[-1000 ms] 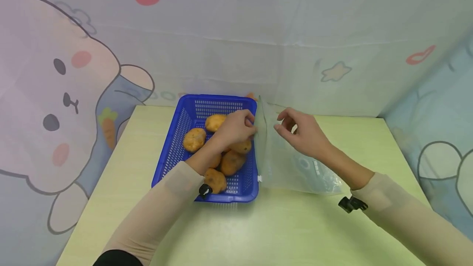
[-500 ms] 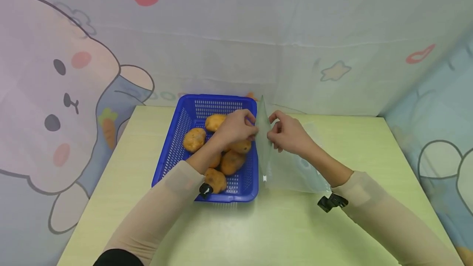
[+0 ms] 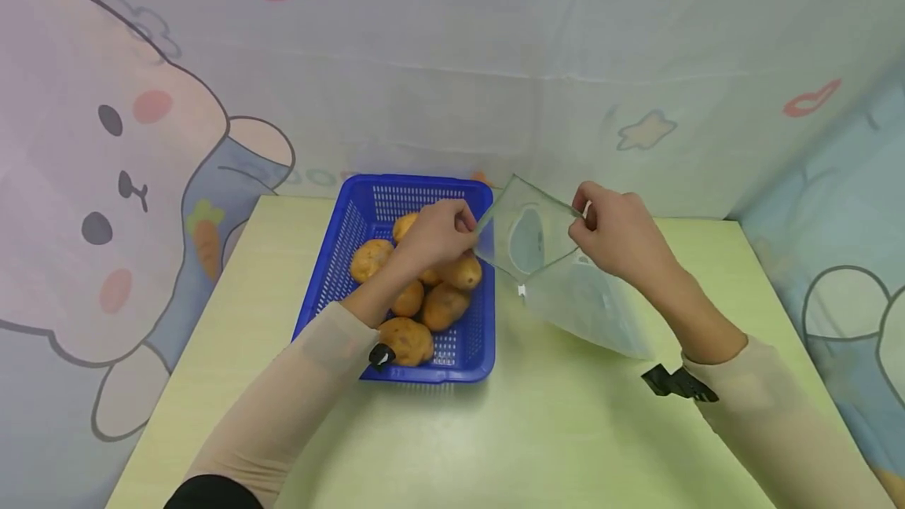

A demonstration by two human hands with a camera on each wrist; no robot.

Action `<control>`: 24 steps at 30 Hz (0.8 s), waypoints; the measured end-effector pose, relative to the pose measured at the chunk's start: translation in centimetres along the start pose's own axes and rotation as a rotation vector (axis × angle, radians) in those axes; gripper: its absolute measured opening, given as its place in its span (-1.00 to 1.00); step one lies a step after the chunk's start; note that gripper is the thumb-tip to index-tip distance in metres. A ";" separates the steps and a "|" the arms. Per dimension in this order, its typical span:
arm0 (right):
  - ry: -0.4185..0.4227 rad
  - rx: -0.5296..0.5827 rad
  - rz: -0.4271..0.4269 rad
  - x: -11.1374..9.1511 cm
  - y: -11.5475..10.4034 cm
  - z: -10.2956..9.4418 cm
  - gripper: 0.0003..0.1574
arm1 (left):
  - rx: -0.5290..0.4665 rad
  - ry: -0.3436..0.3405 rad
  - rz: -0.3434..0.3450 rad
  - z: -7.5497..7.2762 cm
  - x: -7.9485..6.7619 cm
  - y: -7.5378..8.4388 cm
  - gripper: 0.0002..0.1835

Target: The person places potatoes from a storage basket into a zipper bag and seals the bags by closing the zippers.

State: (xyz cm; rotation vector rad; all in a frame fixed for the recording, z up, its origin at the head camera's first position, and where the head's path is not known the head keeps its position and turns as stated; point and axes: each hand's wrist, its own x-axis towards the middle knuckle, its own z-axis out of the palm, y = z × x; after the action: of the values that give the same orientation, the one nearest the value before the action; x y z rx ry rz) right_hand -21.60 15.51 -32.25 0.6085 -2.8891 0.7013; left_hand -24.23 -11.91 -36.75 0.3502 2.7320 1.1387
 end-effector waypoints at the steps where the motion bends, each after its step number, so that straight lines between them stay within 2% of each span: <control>1: -0.014 -0.002 0.021 -0.1 0.0 -0.7 -0.81 | 0.022 0.005 0.007 -0.1 -0.1 -0.1 -0.92; 6: -0.008 -0.018 0.064 -0.6 0.3 -2.9 -0.74 | 0.090 0.005 0.028 -0.2 -0.6 -0.4 -0.90; 12: 0.043 -0.005 0.088 -1.6 0.8 -4.0 -0.74 | 0.125 0.007 0.033 -0.3 -1.1 -0.8 -0.95; 17: 0.043 0.010 0.088 -1.8 1.3 -4.9 -0.78 | 0.157 -0.005 0.050 -0.5 -1.6 -0.4 -0.96; 21: 0.034 0.085 0.084 -1.8 1.5 -4.9 -0.81 | 0.165 0.002 0.061 -0.6 -1.8 -0.6 -0.97; 24: 0.064 0.188 0.075 -1.5 1.3 -4.4 -0.86 | 0.144 0.025 0.050 -0.6 -1.8 -0.7 -0.96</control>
State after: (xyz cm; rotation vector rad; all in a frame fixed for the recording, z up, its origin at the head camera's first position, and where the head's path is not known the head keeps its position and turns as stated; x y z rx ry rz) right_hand -20.74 19.16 -29.16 0.4882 -2.8199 0.9921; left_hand -22.71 -13.32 -36.74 0.4273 2.8500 0.9663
